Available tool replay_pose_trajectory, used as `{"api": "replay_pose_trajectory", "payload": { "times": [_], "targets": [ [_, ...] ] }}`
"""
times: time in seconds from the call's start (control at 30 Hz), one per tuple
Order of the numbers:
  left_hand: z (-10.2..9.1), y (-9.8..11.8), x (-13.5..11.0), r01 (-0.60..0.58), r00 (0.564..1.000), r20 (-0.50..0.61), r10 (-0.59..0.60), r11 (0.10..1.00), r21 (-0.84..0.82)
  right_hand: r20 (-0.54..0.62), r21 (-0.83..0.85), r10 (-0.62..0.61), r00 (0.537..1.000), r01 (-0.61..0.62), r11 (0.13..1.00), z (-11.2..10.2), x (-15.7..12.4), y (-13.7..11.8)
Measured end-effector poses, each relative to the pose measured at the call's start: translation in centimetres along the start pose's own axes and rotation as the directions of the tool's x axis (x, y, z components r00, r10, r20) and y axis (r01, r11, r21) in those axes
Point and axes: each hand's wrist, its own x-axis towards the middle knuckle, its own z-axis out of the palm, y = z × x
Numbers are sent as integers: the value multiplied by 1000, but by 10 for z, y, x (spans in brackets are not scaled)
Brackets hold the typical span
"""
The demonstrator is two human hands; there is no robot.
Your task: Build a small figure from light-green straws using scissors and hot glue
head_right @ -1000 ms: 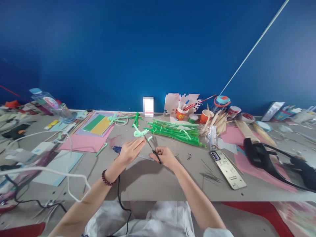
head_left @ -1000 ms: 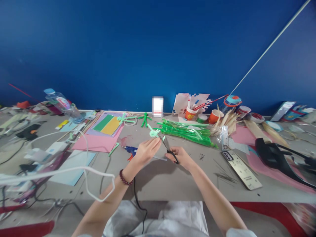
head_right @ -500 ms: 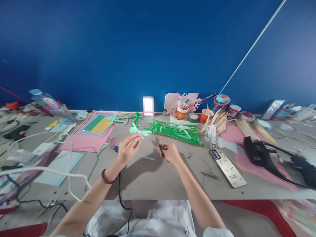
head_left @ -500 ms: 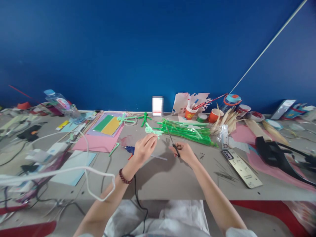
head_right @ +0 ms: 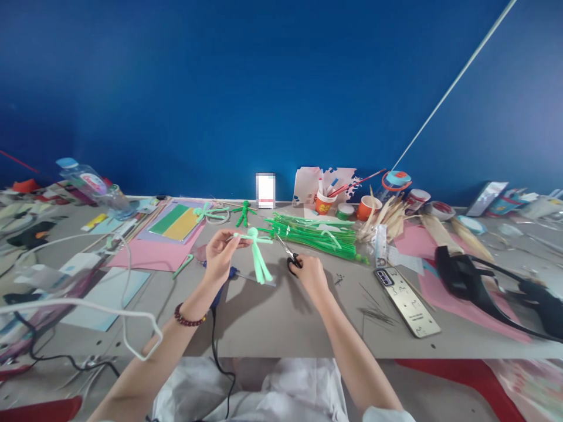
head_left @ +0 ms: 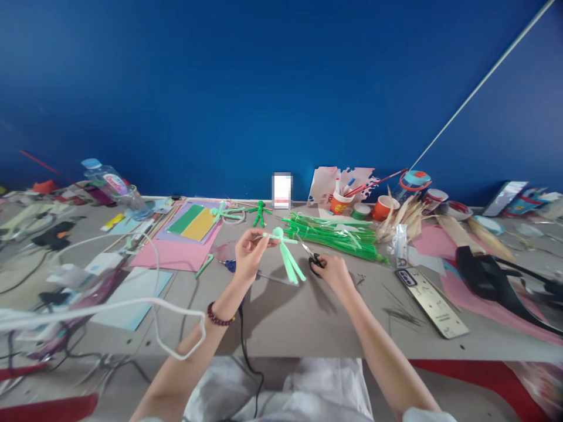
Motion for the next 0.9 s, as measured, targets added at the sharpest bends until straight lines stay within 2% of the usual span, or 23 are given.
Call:
{"api": "replay_pose_trajectory", "payload": {
  "times": [0.17,0.27,0.37,0.43,0.5,0.57,0.63,0.7,0.77,0.9],
  "targets": [
    [1,4,1,145,988,-28,-151,975,-168,4,-126,-40,999,40,991,2,0,3],
    [1,3,2,178,981,-37,-191,959,-222,-20,-119,-28,999,25,993,4,0,4],
    [1,1,1,201,977,-21,-214,945,-256,-56,2,-44,997,44,999,4,-1,-2],
    [2,1,0,223,973,4,-230,937,-268,-57,181,-73,996,82,980,2,-4,-12],
    [4,1,-3,250,968,48,-247,928,-274,29,453,-86,996,64,889,0,-8,-24],
    [6,1,-6,277,961,105,-257,920,-279,177,723,-124,976,-44,690,-1,-13,-37],
    [9,1,-10,298,952,159,-262,912,-281,209,882,-178,962,-107,458,1,-19,-48],
    [12,0,-14,315,942,205,-266,910,-270,178,950,-201,963,-115,291,4,-24,-55],
    [14,-2,-18,308,938,237,-252,920,-242,140,969,-181,973,-97,227,8,-28,-58],
    [18,-4,-22,199,953,256,-159,970,-138,72,958,-5,997,-68,278,11,-30,-58]
  ]
}}
